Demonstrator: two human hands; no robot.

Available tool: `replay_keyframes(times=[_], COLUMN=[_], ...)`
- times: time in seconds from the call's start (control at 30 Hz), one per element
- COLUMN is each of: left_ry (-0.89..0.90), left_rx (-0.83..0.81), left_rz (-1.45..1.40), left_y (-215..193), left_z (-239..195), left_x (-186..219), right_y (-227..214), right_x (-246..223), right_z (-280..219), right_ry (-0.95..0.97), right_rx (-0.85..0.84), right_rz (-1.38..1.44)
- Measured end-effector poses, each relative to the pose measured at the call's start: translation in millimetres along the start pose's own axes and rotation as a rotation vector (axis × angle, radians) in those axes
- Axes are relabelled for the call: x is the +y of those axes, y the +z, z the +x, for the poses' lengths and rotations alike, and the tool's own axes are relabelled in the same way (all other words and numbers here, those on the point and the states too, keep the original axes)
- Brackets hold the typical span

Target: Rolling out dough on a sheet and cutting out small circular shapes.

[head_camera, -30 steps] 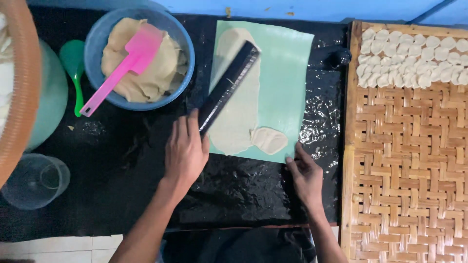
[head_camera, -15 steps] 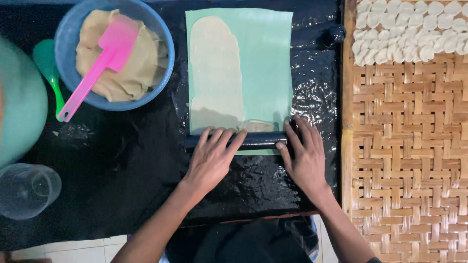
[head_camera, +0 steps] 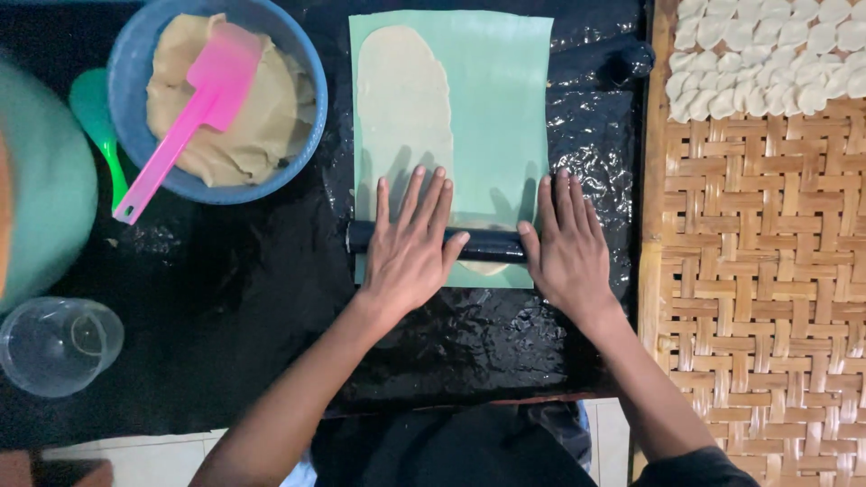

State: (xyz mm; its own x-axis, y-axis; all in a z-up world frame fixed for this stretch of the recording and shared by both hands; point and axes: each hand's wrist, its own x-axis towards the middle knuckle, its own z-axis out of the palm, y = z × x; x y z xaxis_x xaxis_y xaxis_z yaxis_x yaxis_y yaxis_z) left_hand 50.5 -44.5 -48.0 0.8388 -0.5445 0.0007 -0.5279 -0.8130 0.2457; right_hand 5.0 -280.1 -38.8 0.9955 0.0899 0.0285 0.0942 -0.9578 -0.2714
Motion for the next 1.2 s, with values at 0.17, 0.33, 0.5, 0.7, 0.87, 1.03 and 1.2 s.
replay_keyframes(times=[0.17, 0.33, 0.5, 0.7, 0.87, 1.03, 1.2], left_ry=[0.014, -0.007, -0.024, 0.244, 0.261, 0.261, 0.301], left_rx=[0.069, 0.121, 0.361, 0.087, 0.005, -0.041, 0.07], left_rz=[-0.033, -0.027, -0.043, -0.177, -0.103, -0.125, -0.043], left_y=[3, 12, 1, -7, -4, 0, -7], left_z=[35, 70, 61, 11, 38, 61, 43], left_x=[-14, -29, -24, -21, -29, -37, -32], right_y=[7, 8, 17, 21, -1, -15, -33], right_x=[18, 22, 34, 49, 33, 25, 14], right_z=[34, 66, 79, 93, 101, 85, 43], right_ry=[0.05, 0.13, 0.134, 0.131, 0.108, 0.106, -0.123], right_rx=[-0.093, -0.051, 0.298, 0.415, 0.446, 0.345, 0.346], right_rz=[0.011, 0.03, 0.057, 0.089, 0.117, 0.184, 0.09])
